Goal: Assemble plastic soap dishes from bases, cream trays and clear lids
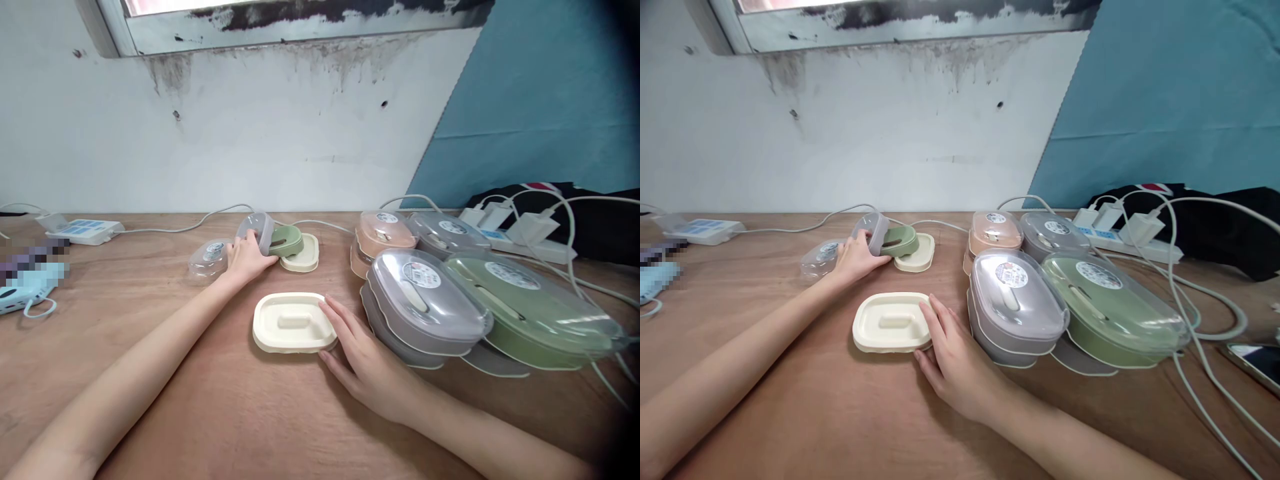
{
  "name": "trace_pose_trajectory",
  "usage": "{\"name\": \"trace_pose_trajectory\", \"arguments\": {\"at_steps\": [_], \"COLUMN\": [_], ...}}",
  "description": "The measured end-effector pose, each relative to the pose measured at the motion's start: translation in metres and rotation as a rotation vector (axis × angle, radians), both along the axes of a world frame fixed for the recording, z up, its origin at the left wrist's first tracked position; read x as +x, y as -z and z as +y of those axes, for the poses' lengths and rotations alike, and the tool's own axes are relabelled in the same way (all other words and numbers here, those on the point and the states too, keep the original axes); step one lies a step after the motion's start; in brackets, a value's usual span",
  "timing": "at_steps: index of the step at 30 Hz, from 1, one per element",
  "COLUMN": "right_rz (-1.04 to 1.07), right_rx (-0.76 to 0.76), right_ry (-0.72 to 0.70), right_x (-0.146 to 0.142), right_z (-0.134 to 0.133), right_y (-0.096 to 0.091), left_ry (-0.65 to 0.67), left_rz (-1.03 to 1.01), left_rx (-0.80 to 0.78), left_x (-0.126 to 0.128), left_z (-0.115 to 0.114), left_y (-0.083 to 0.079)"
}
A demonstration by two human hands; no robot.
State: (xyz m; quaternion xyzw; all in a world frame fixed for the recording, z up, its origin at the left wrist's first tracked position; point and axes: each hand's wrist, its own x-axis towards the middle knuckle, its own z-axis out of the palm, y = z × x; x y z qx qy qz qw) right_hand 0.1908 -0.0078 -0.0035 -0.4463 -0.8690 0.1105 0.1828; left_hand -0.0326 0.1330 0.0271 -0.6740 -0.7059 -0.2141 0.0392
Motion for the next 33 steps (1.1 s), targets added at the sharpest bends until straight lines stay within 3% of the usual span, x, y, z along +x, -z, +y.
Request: {"name": "trace_pose_trajectory", "arguments": {"at_steps": [4,7,11,14,20,29,31,33], "right_rz": [-0.006,0.020,0.092,0.151,0.201,0.077,0.066,0.067], "right_rx": [-0.015,-0.009,-0.008,-0.006,-0.049,-0.048,-0.057,-0.060], "right_ry": [-0.002,-0.011,-0.020,0.000,0.054,0.066,0.059,0.055], "right_x": [0.000,0.000,0.000,0.000,-0.001,-0.001,-0.001,-0.001], "right_z": [-0.001,0.000,0.002,0.002,0.000,-0.002,-0.002,-0.002], "right_y": [-0.002,-0.001,0.002,0.003,-0.002,0.001,0.001,0.001], "left_ry": [0.094,0.373,0.829,0.964,1.063,1.071,0.944,0.704], "left_rz": [-0.102,-0.160,-0.088,-0.086,0.004,0.005,-0.053,-0.035], "left_rx": [0.162,0.280,0.238,0.151,-0.004,-0.065,0.017,0.109], "left_x": [-0.004,-0.011,-0.021,-0.025,-0.018,-0.016,-0.018,-0.021], "left_z": [-0.008,-0.029,-0.073,-0.097,-0.105,-0.103,-0.087,-0.063], "left_y": [-0.012,-0.016,-0.005,0.005,0.006,0.003,0.001,0.000]}}
